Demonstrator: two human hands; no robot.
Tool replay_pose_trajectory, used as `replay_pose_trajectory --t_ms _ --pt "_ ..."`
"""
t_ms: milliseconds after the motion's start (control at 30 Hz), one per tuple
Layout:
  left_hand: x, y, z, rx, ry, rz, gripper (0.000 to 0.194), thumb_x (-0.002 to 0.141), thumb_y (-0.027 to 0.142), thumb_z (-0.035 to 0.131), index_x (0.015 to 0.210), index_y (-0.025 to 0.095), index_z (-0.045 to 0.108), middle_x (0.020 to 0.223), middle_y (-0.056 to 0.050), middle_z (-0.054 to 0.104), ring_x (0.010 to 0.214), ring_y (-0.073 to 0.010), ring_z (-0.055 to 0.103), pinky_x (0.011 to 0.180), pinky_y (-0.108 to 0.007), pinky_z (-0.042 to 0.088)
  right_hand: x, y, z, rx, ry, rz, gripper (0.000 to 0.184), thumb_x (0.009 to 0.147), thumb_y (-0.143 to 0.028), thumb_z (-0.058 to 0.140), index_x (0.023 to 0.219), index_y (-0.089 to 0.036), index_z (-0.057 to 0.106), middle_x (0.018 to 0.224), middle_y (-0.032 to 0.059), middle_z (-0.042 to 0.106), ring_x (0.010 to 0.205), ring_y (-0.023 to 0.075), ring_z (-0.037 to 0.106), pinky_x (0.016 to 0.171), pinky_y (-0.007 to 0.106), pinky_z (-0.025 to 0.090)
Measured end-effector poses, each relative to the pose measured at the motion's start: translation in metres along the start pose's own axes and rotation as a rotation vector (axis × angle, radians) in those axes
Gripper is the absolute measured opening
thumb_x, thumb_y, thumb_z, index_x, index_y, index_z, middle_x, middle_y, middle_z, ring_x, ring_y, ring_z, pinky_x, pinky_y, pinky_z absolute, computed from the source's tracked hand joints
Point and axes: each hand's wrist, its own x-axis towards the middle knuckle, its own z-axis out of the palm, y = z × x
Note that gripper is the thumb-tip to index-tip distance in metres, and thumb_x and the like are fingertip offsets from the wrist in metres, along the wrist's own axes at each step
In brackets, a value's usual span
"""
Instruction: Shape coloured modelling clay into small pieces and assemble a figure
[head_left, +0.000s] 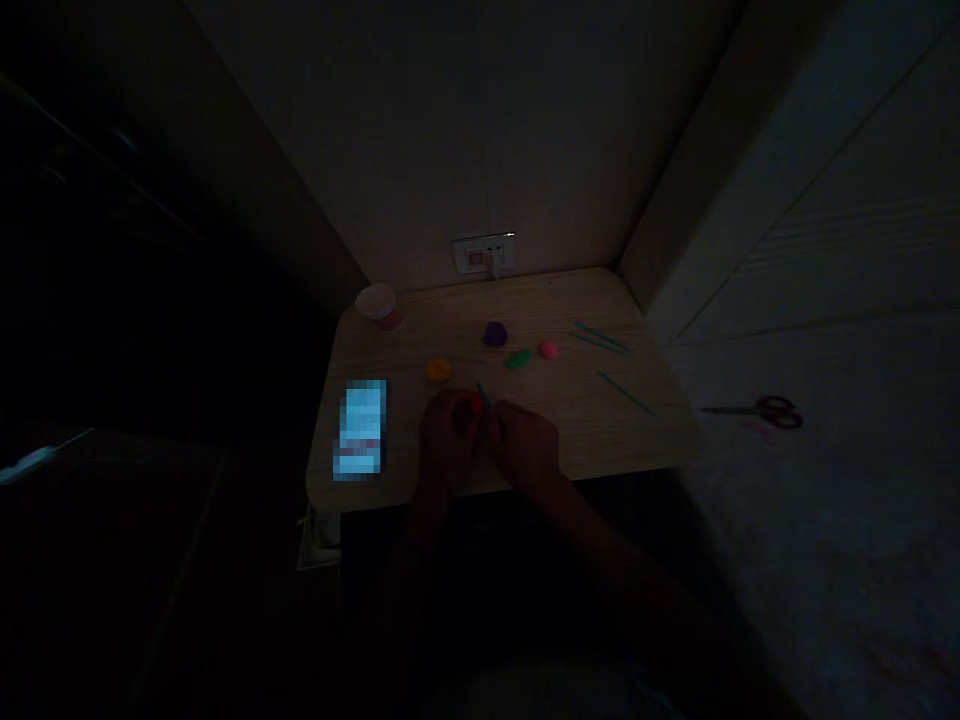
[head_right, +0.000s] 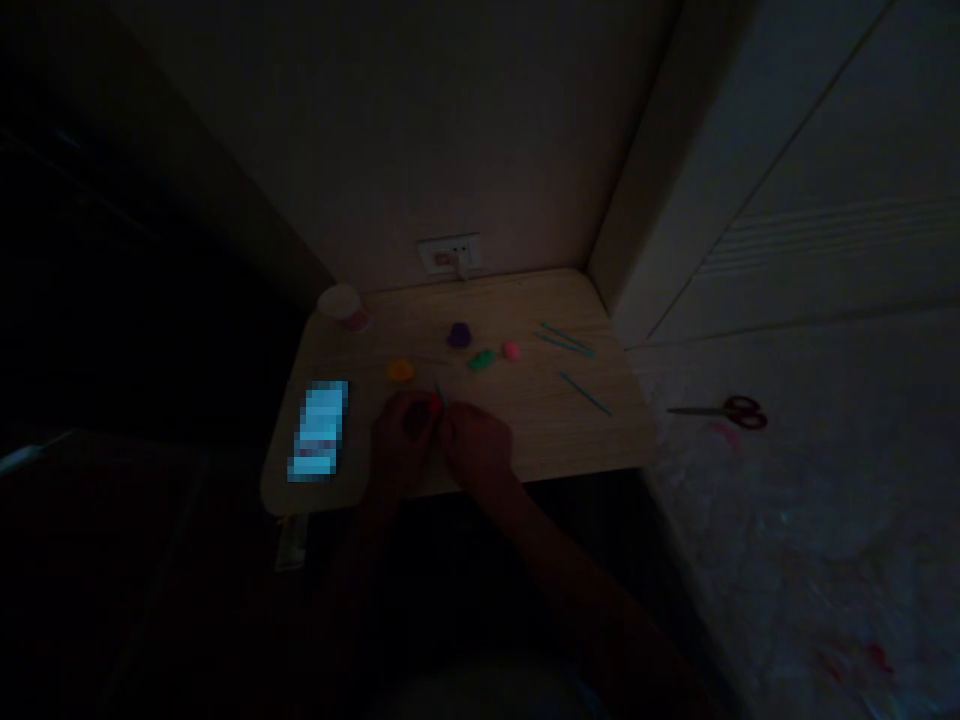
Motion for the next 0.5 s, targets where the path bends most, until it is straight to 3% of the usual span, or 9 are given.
replay_pose_trajectory --t_ms 500 --pt "-0.0007 0.0011 0.0 -0.003 0.006 0.007 0.015 0.09 0.018 0.071 0.104 0.022 0.068 0.105 -0.005 0.074 0.1 -0.0239 0.068 0.094 -0.04 0.054 -0.0005 0.0015 0.0009 0.005 0.012 -0.013 0.031 0.107 -0.033 0.047 0.096 -0.021 0.074 0.1 0.006 0.08 0.083 0.019 0.071 0.064 0.031 0.032"
